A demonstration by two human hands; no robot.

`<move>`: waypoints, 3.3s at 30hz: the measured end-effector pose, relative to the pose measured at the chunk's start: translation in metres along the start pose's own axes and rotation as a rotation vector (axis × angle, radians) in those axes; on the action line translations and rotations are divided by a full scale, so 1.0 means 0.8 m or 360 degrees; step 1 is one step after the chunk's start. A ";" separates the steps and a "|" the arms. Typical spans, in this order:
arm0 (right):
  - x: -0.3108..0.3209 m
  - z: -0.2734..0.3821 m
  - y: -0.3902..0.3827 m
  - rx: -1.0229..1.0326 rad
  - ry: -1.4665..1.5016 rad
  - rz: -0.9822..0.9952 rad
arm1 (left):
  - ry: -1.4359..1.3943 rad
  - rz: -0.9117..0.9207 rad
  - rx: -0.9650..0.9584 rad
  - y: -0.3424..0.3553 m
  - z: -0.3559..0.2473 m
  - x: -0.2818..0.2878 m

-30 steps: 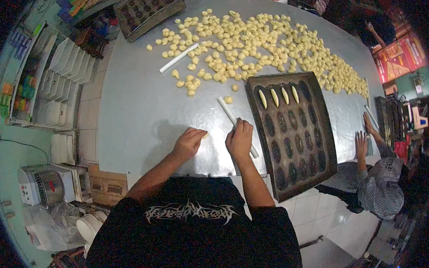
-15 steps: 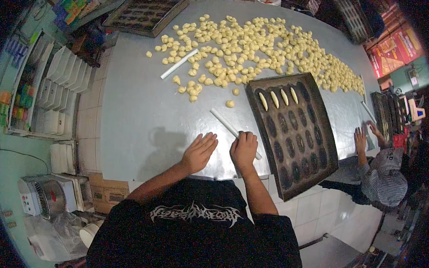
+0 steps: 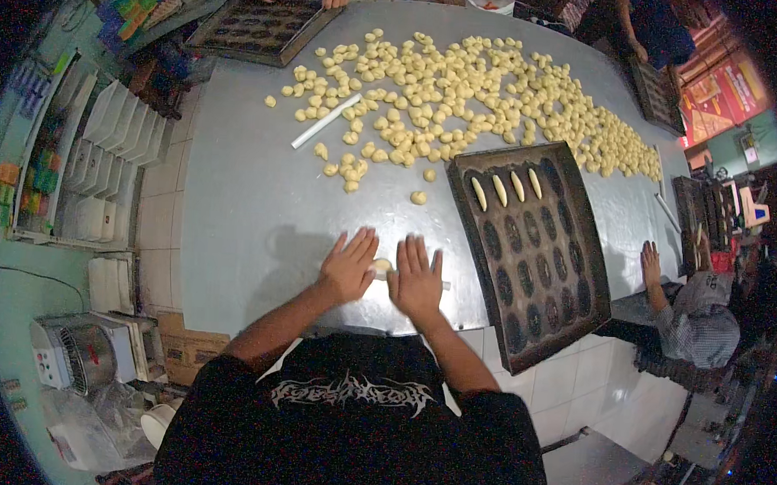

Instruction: Shaping small pieces of dough into long rolls and arranging them on a baking tray.

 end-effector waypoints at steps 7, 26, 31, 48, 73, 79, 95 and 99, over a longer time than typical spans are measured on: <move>0.004 -0.070 0.084 -0.0077 0.0007 -0.0209 | 0.0248 -0.0412 0.0116 0.103 0.023 0.032; 0.020 -0.017 0.049 0.0150 0.0064 -0.0387 | -0.0481 -0.0149 0.0058 0.021 -0.005 -0.006; -0.011 0.038 -0.017 0.0107 0.0379 -0.0269 | -0.0180 0.0002 -0.0118 -0.043 -0.017 -0.022; -0.067 0.137 -0.034 0.0364 0.0257 0.0377 | -0.0865 -0.0689 0.0397 -0.111 0.105 0.032; 0.060 -0.127 0.092 0.0071 0.0510 -0.0337 | -0.0587 -0.0700 0.0438 -0.065 0.075 0.018; 0.227 -0.357 0.044 -0.0679 0.0483 -0.1708 | -0.0509 -0.0678 0.0563 -0.077 0.084 0.023; 0.088 -0.583 0.019 -0.0838 0.0086 -0.0322 | -0.0485 -0.0645 0.0638 -0.070 0.076 0.024; 0.103 -0.574 0.023 -0.0844 0.0023 -0.0357 | -0.0442 -0.0684 0.0629 -0.067 0.071 0.031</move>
Point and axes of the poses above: each hand's wrist, its own y-axis towards the middle knuckle, its own x-axis out of the back of the hand, z = x × y, the point moved 8 cm from there along y, towards the middle knuckle, and after that the axes turned 13 degrees about x, right-handed, at the moved point
